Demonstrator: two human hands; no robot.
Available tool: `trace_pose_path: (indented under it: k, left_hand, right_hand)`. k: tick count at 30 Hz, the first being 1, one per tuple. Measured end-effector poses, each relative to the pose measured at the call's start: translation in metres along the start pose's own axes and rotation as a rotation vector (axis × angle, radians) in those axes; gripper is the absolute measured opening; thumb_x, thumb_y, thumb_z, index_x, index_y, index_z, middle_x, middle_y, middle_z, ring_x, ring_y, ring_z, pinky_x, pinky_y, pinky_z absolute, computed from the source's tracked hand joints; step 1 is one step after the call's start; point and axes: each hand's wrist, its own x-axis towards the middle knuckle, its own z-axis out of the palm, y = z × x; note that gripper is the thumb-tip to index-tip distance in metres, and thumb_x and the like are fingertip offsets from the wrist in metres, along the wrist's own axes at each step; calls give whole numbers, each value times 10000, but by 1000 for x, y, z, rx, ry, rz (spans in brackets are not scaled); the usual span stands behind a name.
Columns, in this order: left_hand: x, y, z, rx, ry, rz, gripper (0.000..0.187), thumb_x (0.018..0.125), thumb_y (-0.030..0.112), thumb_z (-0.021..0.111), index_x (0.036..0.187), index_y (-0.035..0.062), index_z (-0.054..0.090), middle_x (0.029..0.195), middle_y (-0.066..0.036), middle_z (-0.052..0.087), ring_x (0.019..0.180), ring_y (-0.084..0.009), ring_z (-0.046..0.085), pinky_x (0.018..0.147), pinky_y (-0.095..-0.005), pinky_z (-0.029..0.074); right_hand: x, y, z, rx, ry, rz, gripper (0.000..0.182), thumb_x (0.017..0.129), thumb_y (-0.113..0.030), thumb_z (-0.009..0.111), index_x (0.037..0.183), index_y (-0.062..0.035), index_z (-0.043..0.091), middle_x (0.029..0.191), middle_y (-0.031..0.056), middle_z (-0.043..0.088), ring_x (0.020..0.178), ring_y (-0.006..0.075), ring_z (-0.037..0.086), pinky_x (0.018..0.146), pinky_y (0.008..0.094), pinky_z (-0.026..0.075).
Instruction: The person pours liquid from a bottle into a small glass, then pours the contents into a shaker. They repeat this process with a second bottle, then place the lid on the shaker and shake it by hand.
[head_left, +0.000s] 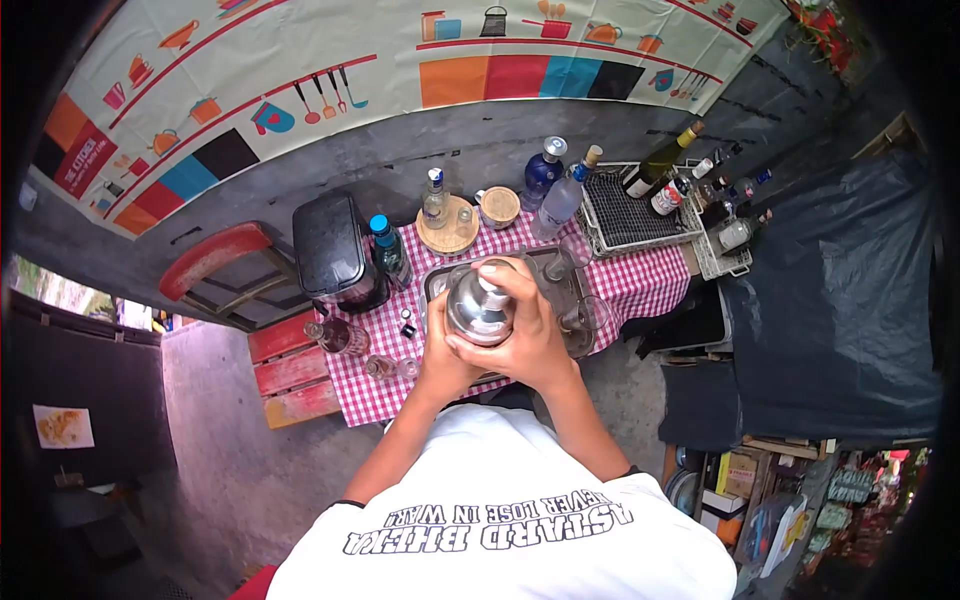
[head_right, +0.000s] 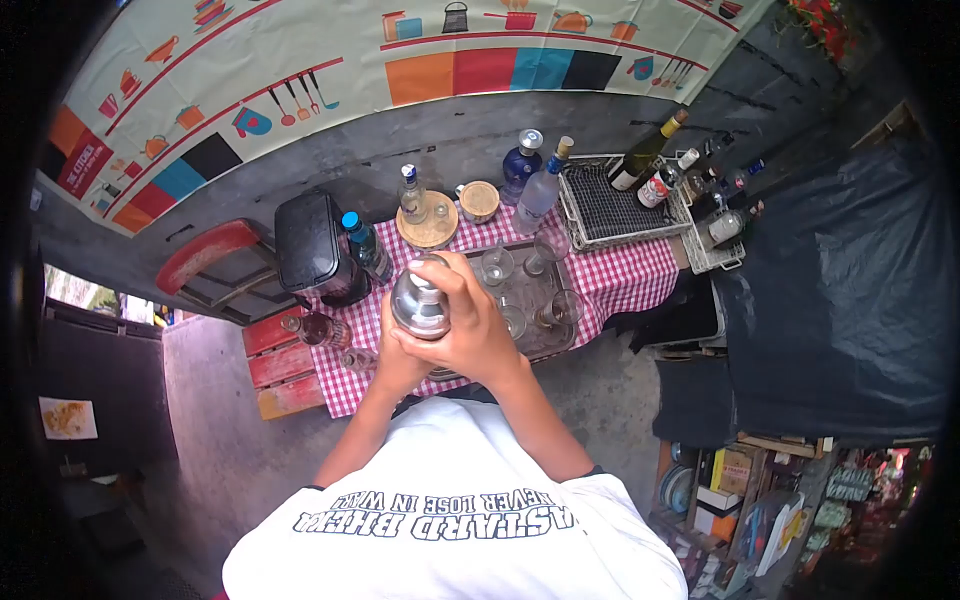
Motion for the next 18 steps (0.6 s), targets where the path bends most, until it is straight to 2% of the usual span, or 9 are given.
trace_pose_path:
  k: [2,4,7,9,10,11,13,16,18]
  left_hand:
    - [4,5,-7,22,-30,27,969,684,66,891,1415,1,259,1395,-214,459,1312,-300,486,1082,-398,413]
    - [8,15,-14,118,-51,62,948,685,100,889,1416,2,293,1363,-232,507,1270,-329,542,1050,-412,447]
    - [17,40,-18,306,-101,89,877,708,202,882,1394,-3,377,1287,-246,566,1191,-376,600,994,-432,488]
    - [23,53,-12,554,-174,-73,831,722,277,882,1356,-9,426,1290,-237,560,1176,-330,598,999,-392,472]
    - [24,43,-11,496,-158,-15,760,765,355,845,1318,-19,479,1247,-223,574,1139,-342,609,932,-385,501]
    - [25,40,-7,493,-158,-11,760,765,355,845,1318,-19,479,1247,-223,574,1139,-342,609,932,-385,501]
    - [24,35,4,438,-237,-113,708,786,334,832,1301,-19,499,1207,-202,583,1096,-320,619,885,-387,520]
    - [22,20,23,467,-267,-74,691,805,306,820,1305,-36,489,1166,-200,564,1039,-321,632,853,-400,527]
    - [22,11,38,475,-256,-76,702,799,293,826,1306,-46,479,1162,-207,542,1025,-346,634,870,-414,520]
  right_hand:
    - [-6,8,4,133,76,46,920,640,-141,908,1372,-116,352,1233,189,552,1123,295,597,948,415,513]
    - [-14,28,9,344,194,165,956,671,-74,858,1409,-120,252,1224,169,550,1122,245,590,933,405,530]
    - [-15,42,12,831,391,456,882,742,-190,812,1435,-127,271,1189,113,504,1120,226,581,943,368,540]
    - [-30,58,23,1078,497,625,787,808,-247,741,1441,-173,279,1202,113,515,1098,229,593,911,381,560]
    - [-43,78,32,1151,560,713,698,873,-300,681,1443,-224,285,1234,101,513,1075,236,606,902,402,564]
    - [-68,116,44,1320,605,860,540,936,-398,597,1383,-154,415,1221,111,572,1059,247,628,897,415,561]
    - [-82,117,41,1456,575,969,540,963,-535,489,1248,-82,557,1154,127,645,1038,261,653,898,427,555]
    - [-101,122,39,1415,616,1019,625,971,-600,391,1132,-43,624,1091,137,686,1013,272,672,895,430,555]
    - [-108,128,28,1453,589,990,626,974,-598,378,1145,-47,620,1097,135,683,1012,275,672,896,436,553]
